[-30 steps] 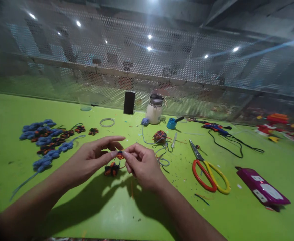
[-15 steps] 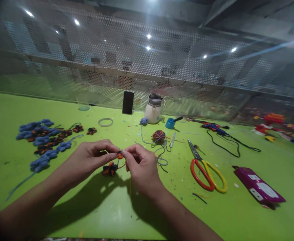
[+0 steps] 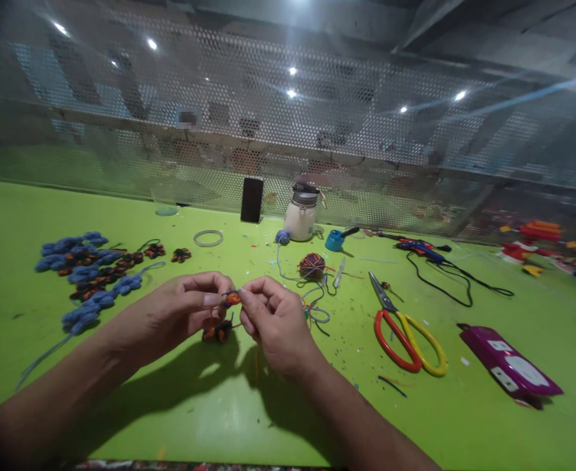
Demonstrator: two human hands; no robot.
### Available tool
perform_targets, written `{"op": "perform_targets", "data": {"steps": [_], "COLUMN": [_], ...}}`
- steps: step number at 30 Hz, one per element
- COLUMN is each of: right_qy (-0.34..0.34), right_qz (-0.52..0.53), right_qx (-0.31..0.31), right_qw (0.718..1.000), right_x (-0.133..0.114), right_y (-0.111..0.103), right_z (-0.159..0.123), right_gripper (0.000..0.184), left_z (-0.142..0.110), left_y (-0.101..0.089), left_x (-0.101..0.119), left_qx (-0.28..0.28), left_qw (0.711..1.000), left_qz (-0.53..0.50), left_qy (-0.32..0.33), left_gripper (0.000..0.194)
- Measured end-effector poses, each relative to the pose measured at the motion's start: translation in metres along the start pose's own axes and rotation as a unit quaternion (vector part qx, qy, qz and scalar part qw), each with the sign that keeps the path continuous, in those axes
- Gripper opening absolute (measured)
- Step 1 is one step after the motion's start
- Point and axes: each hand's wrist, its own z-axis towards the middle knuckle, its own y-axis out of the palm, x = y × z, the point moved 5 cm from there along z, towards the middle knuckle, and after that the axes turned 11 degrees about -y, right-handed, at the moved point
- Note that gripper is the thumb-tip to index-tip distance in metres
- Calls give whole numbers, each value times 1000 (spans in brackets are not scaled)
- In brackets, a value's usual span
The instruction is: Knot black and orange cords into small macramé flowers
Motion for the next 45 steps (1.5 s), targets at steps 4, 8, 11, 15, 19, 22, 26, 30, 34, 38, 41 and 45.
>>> {"op": "perform_targets", "data": {"steps": [4,8,11,15,19,22,26,30,34,38,41,45], "right_qy": [15,36,40,57,61,28,-15,-32,-23,16,48,17], "right_qz": [66,95,95,87,61,4,-49,-75,-99,-102,-77,-100], "right_qx": [-1,-2,-3,-4,6,19,19,23,7,-5,-30,-54], "right_qw": [998,995,995,995,996,999,999,996,995,995,995,993], "right_x": [1,0,-1,2,4,4,1,1,3,4,4,-1], "right_y": [1,0,2,3,0,-4,-4,-3,-5,-10,-11,-11], "right_z": [0,-2,-2,-1,0,2,3,4,4,6,7,8], "right_gripper": [20,21,23,24,24,22,25,24,21,24,27,22], "left_z": [2,5,8,9,10,11,12,14,13,12,12,12], "left_y": [-1,-9,-12,-14,-16,-16,-14,-13,-12,-13,-16,-16], "left_x": [-1,1,1,-1,-4,-7,-9,-10,-9,-9,-8,-6], "left_qx": [-13,39,68,93,101,100,87,70,62,80,110,121], "left_qw": [1000,998,996,994,993,993,993,992,991,992,990,991], "left_qz": [-26,-24,-29,-41,-54,-59,-73,-104,-118,-100,-88,-63], "left_qy": [1,36,39,37,34,24,10,-7,-11,-5,1,13], "left_gripper": [10,9,11,11,10,10,9,9,36,25,22,31]}}
